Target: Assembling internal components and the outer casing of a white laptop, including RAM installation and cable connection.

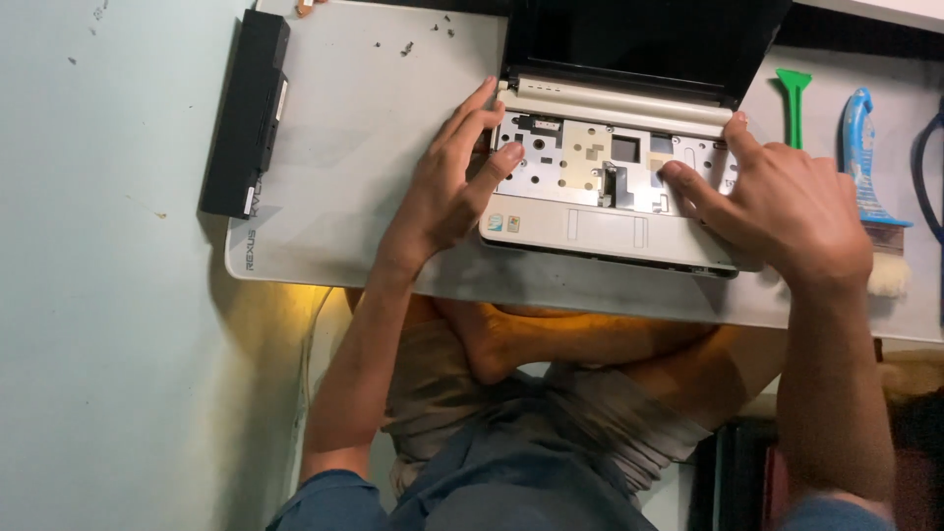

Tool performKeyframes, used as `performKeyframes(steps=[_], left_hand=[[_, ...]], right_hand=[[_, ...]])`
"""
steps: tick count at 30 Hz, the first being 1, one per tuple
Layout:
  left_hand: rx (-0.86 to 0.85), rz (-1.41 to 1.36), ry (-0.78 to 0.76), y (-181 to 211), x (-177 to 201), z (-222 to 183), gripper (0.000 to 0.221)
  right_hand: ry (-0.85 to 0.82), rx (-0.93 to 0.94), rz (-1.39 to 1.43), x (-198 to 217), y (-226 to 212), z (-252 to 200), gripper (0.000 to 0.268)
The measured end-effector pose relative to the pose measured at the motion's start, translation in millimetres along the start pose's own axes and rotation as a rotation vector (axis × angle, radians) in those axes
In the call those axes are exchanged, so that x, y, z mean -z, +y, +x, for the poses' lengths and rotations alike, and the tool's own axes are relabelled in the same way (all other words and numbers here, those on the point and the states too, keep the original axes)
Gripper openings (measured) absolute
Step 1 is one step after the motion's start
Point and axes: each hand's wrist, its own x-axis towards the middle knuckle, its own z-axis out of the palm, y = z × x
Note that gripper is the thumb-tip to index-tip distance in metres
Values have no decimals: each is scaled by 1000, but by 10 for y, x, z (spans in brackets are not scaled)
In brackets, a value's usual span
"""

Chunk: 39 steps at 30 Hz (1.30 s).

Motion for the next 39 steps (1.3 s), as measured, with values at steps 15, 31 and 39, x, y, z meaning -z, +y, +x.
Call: performKeyframes(steps=[15, 31, 39], left_hand=[[-102, 1023, 103, -359, -586, 125, 125], [-244, 1067, -283, -103, -413, 321, 114], [-308, 989, -179, -224, -433, 245, 107]], right_hand=[[342, 82, 208, -776, -54, 85, 105], [457, 521, 212, -899, 96, 317, 122], [774, 305, 341, -954, 93, 129, 69]])
